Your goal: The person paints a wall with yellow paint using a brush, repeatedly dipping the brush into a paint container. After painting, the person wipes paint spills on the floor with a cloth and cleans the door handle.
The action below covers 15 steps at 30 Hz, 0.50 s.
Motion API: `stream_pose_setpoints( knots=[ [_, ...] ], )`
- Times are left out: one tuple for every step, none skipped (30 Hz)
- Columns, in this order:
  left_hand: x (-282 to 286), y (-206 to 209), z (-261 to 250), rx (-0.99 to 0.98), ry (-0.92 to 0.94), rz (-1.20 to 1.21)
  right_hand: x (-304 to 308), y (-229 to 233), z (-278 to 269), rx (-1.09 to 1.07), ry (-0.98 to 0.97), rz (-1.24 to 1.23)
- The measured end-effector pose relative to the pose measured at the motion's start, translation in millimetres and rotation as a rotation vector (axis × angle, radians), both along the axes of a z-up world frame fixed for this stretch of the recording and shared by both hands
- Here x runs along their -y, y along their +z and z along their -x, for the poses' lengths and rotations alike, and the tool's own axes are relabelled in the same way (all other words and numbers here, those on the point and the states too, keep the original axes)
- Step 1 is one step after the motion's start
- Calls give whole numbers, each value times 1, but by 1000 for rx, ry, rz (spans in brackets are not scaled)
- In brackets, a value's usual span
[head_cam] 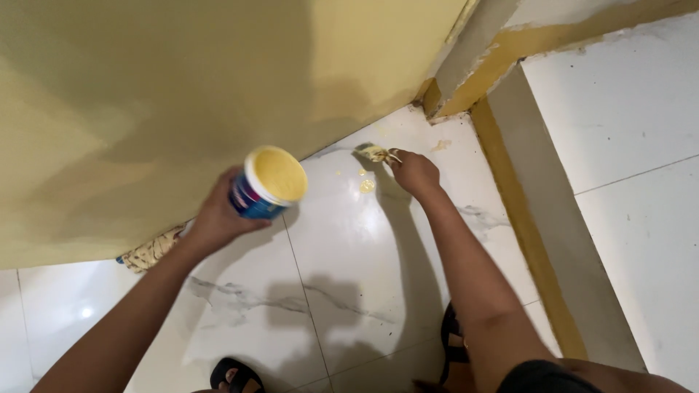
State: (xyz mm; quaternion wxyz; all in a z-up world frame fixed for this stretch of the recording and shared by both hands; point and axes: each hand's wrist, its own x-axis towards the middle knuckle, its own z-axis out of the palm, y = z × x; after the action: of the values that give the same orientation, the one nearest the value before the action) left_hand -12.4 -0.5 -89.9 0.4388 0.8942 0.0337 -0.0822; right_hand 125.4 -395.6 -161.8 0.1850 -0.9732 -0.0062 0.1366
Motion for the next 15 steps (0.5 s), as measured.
stream_pose_setpoints(
  knots=[
    [4,-14,3,-31,-16,-4,-5,6,-2,8,93,84],
    [11,-28,7,-62,-31,-9,-8,11,-6,16,186,167],
    [18,-40,10,-85,-45,-13,-8,15,-10,33,250,209],
    [24,-49,14,-114,-56,-1,-7,17,-16,49,314,252],
    [32,-56,18,-148,-71,12,-4,15,-20,59,374,294],
    [40,-61,20,-183,-86,24,-2,11,-26,79,444,350],
    [47,-65,23,-198,-86,27,0,5,-31,100,517,407],
    [55,-68,24,-213,-87,31,2,-1,-33,121,590,463],
    [60,-69,26,-230,-87,35,3,-8,-31,151,619,480],
    [64,-70,28,-245,-90,25,5,-13,-27,181,648,497],
    [68,-69,28,-257,-94,16,6,-14,-26,214,675,514],
    [71,-68,27,-268,-98,5,7,-13,-26,218,657,498],
    [71,-65,27,-259,-90,18,7,-9,-26,222,639,480],
    [71,-63,27,-250,-83,31,6,-3,-26,226,621,462],
    [71,-61,29,-244,-74,45,5,4,-27,213,613,461]
  ],
)
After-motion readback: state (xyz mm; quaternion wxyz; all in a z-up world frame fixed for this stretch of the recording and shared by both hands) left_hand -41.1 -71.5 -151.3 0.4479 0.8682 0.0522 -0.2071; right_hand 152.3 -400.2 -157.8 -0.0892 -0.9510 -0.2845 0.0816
